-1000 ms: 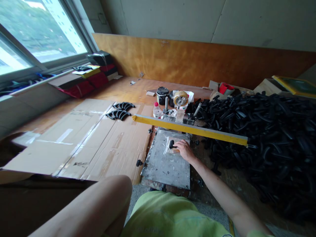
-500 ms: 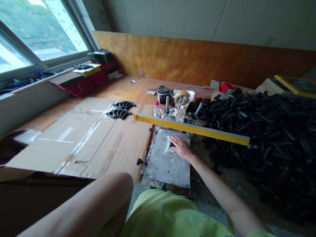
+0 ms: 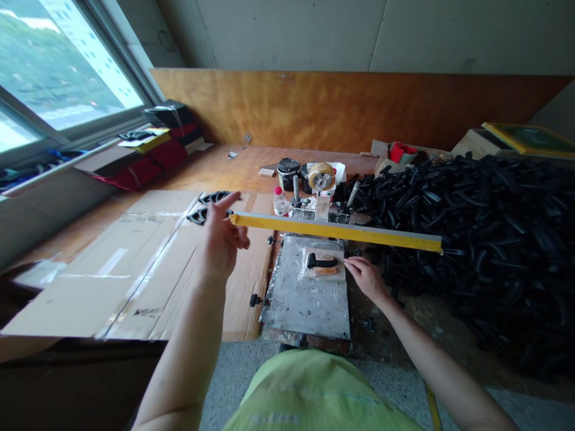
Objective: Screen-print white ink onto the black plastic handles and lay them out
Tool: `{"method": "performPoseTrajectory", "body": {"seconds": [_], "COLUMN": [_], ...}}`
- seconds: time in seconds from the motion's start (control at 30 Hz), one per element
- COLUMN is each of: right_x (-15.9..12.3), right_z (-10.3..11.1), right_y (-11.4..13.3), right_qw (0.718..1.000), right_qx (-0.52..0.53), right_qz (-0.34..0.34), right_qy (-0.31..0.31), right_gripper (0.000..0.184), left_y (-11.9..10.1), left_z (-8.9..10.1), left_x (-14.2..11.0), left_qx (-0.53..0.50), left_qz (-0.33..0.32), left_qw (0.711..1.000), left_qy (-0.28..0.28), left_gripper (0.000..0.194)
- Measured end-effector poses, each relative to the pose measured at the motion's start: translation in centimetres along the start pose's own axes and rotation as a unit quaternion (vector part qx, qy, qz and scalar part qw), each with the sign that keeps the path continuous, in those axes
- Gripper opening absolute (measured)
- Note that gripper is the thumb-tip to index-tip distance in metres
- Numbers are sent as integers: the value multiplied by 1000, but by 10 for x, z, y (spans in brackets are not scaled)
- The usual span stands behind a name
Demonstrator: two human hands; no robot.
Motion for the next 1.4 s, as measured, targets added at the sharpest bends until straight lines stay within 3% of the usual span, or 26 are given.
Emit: {"method": "performPoseTrajectory", "body": {"seconds": [0.13, 0.23, 0.3, 0.4, 0.5, 0.63, 0.73, 0.93, 1.1, 1.23, 1.33, 1.4], "right_x": [18, 39, 57, 89, 118, 136, 134, 114, 77, 55, 60, 67], "right_z": [34, 52, 54, 37, 3, -36, -44, -47, -55, -37, -30, -33], "right_y": [-38, -44, -33, 2, 37, 54, 52, 56, 76, 78, 74, 72], "right_qw": [993, 988, 990, 997, 993, 971, 954, 942, 944, 930, 926, 941], "right_qx": [21, 35, 40, -2, -103, -212, -260, -315, -254, -168, -142, -142], "right_qz": [-113, -136, -116, -21, 60, 55, 34, -8, 118, 217, 224, 195], "right_qy": [-39, -69, -73, -71, -21, 98, 147, 117, 175, 244, 270, 239], "right_gripper": [25, 30, 33, 40, 55, 30, 11, 12, 16, 23, 19, 16], "left_y": [37, 61, 81, 122, 167, 203, 209, 208, 211, 209, 207, 207], "left_z": [-20, -10, 3, 18, 25, 27, 27, 27, 27, 28, 28, 27], "left_x": [4, -19, -45, -83, -104, -111, -111, -113, -114, -115, -115, -114], "left_qx": [-6, 16, 33, 29, 32, 57, 57, 71, 89, 88, 86, 80], "left_qz": [94, 154, 227, 312, 311, 294, 296, 295, 296, 295, 294, 294], "left_qw": [994, 987, 972, 946, 946, 951, 951, 952, 951, 951, 951, 952], "left_qy": [54, 43, 57, 87, 85, 72, 71, 35, 29, 29, 29, 34], "left_gripper": [68, 67, 61, 63, 80, 82, 81, 73, 69, 68, 69, 70]}}
Point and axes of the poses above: each hand's wrist, its own x-axis towards the middle knuckle, its own z-axis out of the back of the hand, y = z × x, the point moved 3 cm from there along x, towards the middle knuckle, and after that the axes turned 3 degrees about y, right-handed, at the moved point
